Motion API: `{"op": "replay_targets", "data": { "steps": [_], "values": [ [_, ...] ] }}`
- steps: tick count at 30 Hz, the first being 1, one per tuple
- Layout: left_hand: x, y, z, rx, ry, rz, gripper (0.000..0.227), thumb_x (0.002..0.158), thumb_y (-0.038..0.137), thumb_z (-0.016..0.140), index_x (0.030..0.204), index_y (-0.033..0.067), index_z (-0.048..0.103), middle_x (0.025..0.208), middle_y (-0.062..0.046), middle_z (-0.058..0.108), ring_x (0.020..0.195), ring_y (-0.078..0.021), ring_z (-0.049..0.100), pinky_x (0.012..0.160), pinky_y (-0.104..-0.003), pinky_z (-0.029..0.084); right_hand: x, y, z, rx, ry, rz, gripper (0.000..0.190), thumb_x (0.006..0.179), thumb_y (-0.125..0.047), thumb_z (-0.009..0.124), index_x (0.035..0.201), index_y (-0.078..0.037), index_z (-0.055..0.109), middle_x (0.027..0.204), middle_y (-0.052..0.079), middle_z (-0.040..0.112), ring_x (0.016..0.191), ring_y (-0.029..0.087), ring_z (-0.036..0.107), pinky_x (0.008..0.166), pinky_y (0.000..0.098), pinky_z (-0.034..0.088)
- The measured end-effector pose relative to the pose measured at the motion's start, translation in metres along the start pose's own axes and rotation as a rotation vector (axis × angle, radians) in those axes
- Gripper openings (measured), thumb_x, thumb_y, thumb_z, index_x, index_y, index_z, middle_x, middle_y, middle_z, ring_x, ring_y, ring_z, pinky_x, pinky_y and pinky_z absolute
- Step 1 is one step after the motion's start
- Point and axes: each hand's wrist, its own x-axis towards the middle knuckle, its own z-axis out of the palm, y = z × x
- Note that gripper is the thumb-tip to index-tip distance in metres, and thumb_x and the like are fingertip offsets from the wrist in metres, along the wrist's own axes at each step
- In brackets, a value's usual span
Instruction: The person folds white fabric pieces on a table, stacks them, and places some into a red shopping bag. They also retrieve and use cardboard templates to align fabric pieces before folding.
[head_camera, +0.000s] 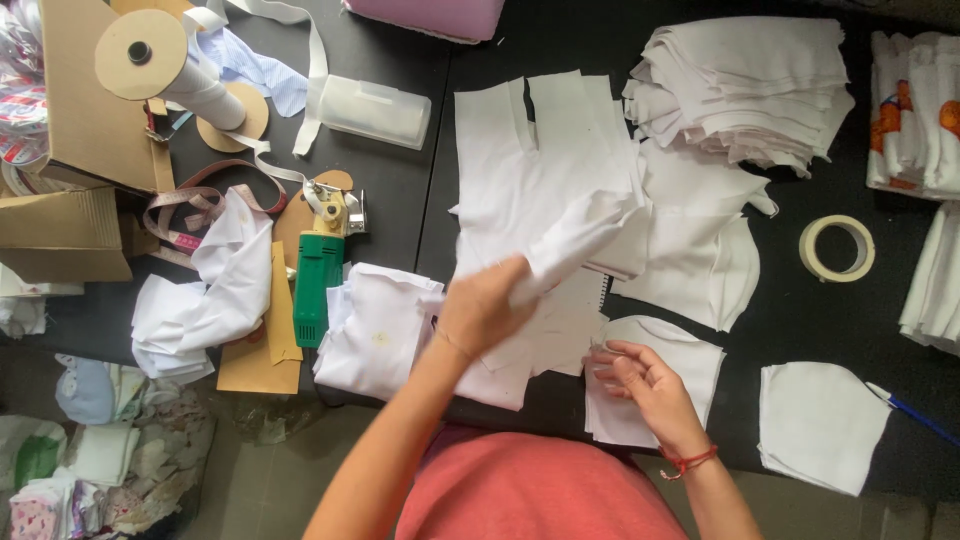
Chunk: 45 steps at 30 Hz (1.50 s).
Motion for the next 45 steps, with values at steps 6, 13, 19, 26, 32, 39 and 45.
{"op": "replay_targets", "data": {
  "steps": [6,13,19,26,32,39,45],
  "values": [
    [-0.055,0.035,0.062,0.084,0.097,0.265,0.030,0.069,0.019,0.057,0.095,0.0229,0.044,0.073,-0.001,0.058,0.055,-0.0203,0.059,0.047,-0.033,0.048,0.025,0.017,0.001,0.440,-0.168,0.100,0.058,0.083,-0.053,0.029,0.120,-0.009,0.042,0.109,0.018,0.053,0.100,0.034,0.053,0.087,0.0510,0.039],
    [-0.067,0.039,0.056,0.368,0.258,0.044,0.083,0.061,0.006,0.064,0.134,0.0221,0.027,0.139,-0.011,0.024,0.128,-0.0267,0.022,0.100,-0.055,0.001,0.076,0.053,-0.005,0.302,-0.056,0.074,0.018,0.083,-0.021,0.056,0.090,-0.008,0.046,0.074,0.006,0.054,0.059,0.023,0.059,0.055,0.0374,0.053],
    [-0.070,0.000,0.063,0.322,0.247,0.025,0.011,0.070,0.023,0.053,0.081,0.0261,0.049,0.084,0.003,0.056,0.069,-0.0191,0.057,0.054,-0.034,0.044,0.044,-0.004,0.012,0.293,-0.003,0.090,0.025,0.075,-0.005,0.061,0.096,-0.006,0.049,0.079,0.011,0.060,0.062,0.024,0.060,0.052,0.0362,0.053],
    [0.068,0.002,-0.049,0.499,0.258,0.099,0.026,0.073,0.017,0.047,0.094,0.0308,0.042,0.063,0.007,0.055,0.056,-0.0144,0.060,0.048,-0.033,0.049,0.084,-0.073,0.000,0.701,-0.158,-0.078,0.012,0.081,-0.018,0.054,0.089,-0.010,0.056,0.082,0.007,0.063,0.067,0.014,0.065,0.051,0.0171,0.054],
    [0.116,0.021,-0.049,0.194,0.715,-0.107,0.069,0.068,0.049,0.066,0.125,0.0224,0.036,0.129,-0.004,0.038,0.122,-0.0250,0.036,0.101,-0.056,0.023,0.104,-0.110,0.011,0.440,0.100,-0.517,0.014,0.086,-0.012,0.046,0.100,-0.013,0.046,0.096,0.010,0.060,0.085,0.017,0.061,0.061,0.0198,0.050],
    [0.106,-0.056,0.075,0.252,0.144,0.177,0.030,0.073,0.016,0.059,0.099,0.0087,0.045,0.127,-0.010,0.043,0.116,-0.0284,0.041,0.089,-0.047,0.035,0.120,-0.038,-0.010,0.396,0.208,-0.214,0.015,0.082,-0.001,0.050,0.096,-0.001,0.048,0.095,0.019,0.060,0.081,0.024,0.058,0.062,0.0260,0.044],
    [0.175,-0.075,-0.011,-0.007,-0.104,-0.145,0.026,0.085,0.036,0.042,0.104,0.0177,0.041,0.070,-0.012,0.061,0.057,-0.0370,0.056,0.049,-0.047,0.041,0.095,-0.033,-0.025,0.321,0.194,-0.035,0.016,0.081,0.002,0.050,0.098,0.005,0.049,0.094,0.025,0.062,0.082,0.029,0.057,0.063,0.0313,0.041]
  ]
}}
